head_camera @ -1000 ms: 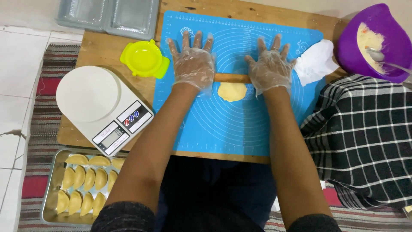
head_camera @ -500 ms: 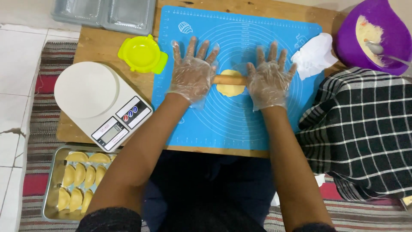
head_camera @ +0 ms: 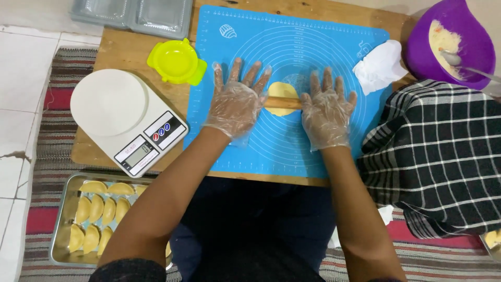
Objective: Rolling out small portions of dough into thin circles using a rolling pin on a silicone mat.
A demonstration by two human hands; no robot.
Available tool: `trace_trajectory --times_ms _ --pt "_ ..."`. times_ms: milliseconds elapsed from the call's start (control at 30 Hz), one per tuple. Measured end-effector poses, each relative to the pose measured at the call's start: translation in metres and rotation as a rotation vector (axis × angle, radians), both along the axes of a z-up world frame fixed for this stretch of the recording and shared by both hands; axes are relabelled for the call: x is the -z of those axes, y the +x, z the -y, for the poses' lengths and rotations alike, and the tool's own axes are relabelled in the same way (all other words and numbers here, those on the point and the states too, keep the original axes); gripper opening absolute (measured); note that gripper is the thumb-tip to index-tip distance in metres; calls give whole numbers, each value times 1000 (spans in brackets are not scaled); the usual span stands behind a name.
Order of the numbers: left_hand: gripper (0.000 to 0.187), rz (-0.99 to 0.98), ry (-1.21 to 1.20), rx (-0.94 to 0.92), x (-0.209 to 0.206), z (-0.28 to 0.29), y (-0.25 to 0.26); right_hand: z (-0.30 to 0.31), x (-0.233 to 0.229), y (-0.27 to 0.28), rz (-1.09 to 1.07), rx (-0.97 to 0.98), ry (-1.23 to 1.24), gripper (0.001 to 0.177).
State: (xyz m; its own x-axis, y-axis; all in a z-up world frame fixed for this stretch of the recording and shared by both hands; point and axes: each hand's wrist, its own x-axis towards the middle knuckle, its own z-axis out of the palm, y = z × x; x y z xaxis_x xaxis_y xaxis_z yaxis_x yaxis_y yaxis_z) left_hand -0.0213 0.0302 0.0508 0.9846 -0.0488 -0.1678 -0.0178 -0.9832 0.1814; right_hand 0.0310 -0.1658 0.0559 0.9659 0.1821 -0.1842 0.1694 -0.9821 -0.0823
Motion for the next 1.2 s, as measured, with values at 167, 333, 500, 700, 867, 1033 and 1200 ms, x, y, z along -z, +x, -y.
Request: trace_trajectory --times_ms 167,333,500,700,867,1033,1200 --pt "57 -8 -5 13 -14 5 -18 12 10 -9 33 -55 -6 62" --pt "57 -2 20 12 -14 10 -28 20 11 -22 37 -98 30 63" --pt "58 -25 4 -5 -17 16 -41 30 19 -32 24 -126 14 66" --pt "60 -18 -19 -23 -22 22 -54 31 10 -46 -22 -115 23 66" --pt "61 -41 -32 -83 -27 29 -59 32 6 -53 -45 -102 23 66" --pt "61 -28 -83 -167 -12 31 -41 34 13 -39 -55 -104 -37 64" --pt "66 22 -40 -263 8 27 -9 29 18 -5 -40 -131 -26 59"
